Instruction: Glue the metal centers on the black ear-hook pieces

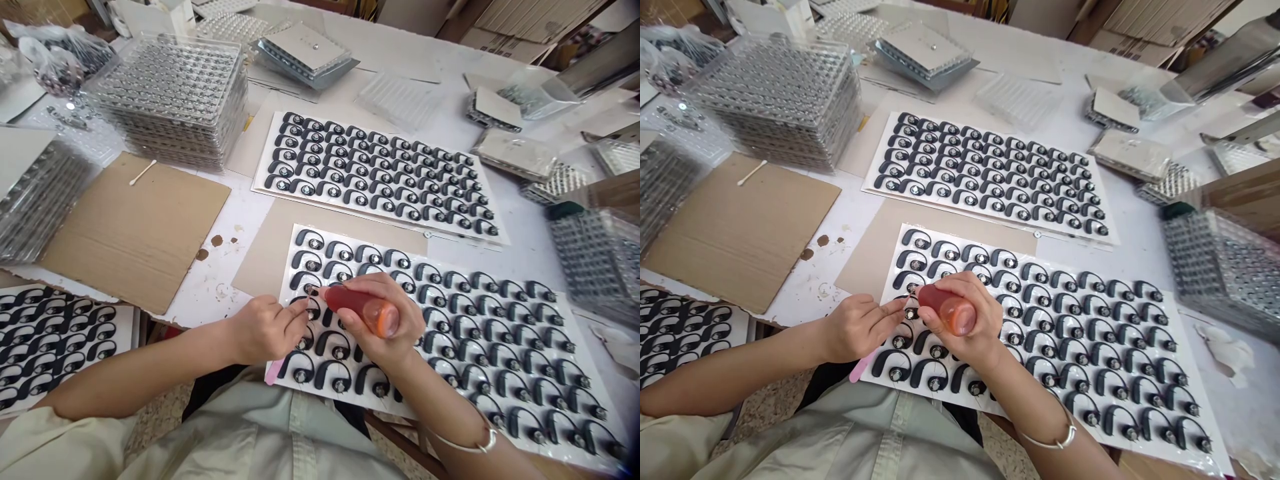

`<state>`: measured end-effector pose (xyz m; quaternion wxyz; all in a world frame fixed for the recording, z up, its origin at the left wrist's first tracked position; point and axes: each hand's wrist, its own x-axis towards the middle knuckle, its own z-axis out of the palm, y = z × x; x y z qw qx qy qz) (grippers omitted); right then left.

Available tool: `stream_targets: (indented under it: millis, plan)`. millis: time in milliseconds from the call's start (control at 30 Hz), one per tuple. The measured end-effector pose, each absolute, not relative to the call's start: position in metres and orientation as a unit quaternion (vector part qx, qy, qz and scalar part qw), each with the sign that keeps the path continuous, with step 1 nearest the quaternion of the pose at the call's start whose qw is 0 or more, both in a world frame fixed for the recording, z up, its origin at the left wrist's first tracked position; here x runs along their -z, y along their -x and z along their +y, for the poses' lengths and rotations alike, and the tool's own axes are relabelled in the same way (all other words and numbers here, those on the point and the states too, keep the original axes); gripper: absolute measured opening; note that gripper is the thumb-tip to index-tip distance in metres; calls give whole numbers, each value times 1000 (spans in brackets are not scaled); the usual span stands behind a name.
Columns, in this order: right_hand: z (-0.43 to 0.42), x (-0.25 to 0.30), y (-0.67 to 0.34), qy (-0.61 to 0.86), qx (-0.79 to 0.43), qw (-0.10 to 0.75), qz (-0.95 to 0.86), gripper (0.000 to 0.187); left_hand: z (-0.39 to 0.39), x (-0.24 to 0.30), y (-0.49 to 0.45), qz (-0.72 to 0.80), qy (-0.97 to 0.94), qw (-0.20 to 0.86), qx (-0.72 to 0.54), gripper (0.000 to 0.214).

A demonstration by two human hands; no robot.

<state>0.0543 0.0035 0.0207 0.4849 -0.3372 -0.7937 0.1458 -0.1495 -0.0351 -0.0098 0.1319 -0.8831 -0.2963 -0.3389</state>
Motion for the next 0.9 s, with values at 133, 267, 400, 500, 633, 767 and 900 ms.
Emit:
stream_targets:
  millis: [133, 267, 400, 500, 633, 767, 900]
  plan:
    - [3, -18, -55, 333, -141, 488, -794, 30, -35, 11, 149, -293, 882, 130, 345, 6]
    - [3, -16, -58, 344, -142, 483, -792, 31, -35, 10, 148, -294, 880, 121, 353, 6]
    - [2, -17, -60, 355, -139, 484, -788, 30, -35, 8, 148, -295, 880, 120, 352, 6]
    - [1, -17, -59, 357, -133, 487, -786, 28, -35, 9, 148, -297, 878, 118, 357, 4]
    - [1, -19, -59, 374, -145, 483, -778, 27, -36, 11, 148, -298, 878, 113, 357, 3]
    - [-1, -35, -65, 406, -180, 492, -748, 24, -35, 9, 149, -301, 879, 90, 358, 6]
    - [-11, -56, -80, 456, -181, 478, -729, 26, -33, 6, 150, -304, 875, 90, 365, 12]
